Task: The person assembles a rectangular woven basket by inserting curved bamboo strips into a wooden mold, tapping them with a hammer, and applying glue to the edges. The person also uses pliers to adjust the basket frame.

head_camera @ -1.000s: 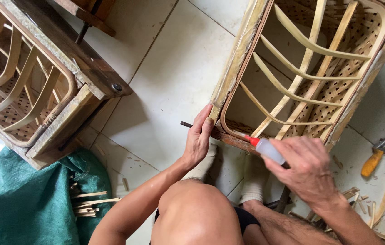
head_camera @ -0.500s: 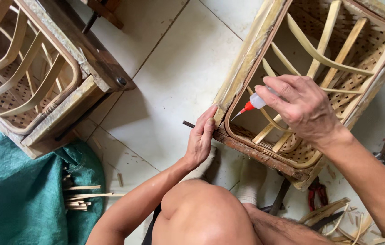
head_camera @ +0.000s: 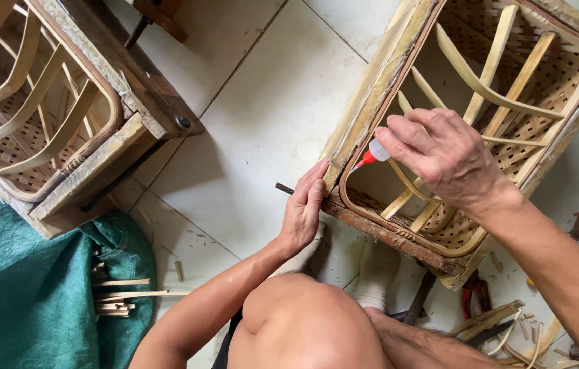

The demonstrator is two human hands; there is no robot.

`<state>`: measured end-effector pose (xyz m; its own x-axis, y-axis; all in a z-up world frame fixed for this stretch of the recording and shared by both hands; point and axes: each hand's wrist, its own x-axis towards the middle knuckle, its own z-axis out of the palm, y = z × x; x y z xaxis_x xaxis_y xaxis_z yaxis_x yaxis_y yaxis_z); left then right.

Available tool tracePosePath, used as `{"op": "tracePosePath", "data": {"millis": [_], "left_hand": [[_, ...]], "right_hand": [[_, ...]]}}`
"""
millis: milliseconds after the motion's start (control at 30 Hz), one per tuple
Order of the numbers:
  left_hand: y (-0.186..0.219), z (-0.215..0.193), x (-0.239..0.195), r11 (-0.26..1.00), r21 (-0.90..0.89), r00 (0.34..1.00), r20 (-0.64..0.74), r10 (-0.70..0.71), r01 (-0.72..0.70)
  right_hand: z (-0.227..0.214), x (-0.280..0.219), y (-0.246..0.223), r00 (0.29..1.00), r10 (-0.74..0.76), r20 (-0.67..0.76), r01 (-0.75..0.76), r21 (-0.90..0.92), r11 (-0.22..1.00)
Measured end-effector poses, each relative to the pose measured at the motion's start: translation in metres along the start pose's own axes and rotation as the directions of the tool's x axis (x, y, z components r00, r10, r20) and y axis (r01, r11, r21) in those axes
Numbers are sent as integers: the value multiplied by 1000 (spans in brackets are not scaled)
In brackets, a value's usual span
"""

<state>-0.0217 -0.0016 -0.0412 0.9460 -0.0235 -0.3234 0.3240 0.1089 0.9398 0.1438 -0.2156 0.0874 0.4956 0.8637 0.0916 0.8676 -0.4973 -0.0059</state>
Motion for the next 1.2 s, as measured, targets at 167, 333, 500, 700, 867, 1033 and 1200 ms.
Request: {"op": "tracePosePath", "data": {"millis": [167,333,500,700,867,1033,1200], "left_hand": [[-4,1,1,1000,7,1000,-9,30,-30],[-5,2,1,1000,-5,1000,-8,23,-23],[-3,1,1,999,7,999,-3,34,-34],[-2,1,1,1000,17,1000,-4,11,-11],[-3,1,0,1000,-19,1000,-10,-11,11],[-4,2,1,999,27,1000,-18,25,-24],[-4,1,2,998,25,999,-13,50,-49]], "right_hand": [[5,6,18,999,-39,-32,35,-100,994],[-4,-1,41,997,78,-19,-80,-89,993],[1,-4,44,996,88,-24,-89,-73,993],[10,1,44,999,15,-33,-19,-126,992],[15,3,60,998,-45,-50,36,-181,983],[12,-1,85,998,35,-49,-45,-237,970],[7,-4,94,991,89,-95,-106,-184,977]]}}
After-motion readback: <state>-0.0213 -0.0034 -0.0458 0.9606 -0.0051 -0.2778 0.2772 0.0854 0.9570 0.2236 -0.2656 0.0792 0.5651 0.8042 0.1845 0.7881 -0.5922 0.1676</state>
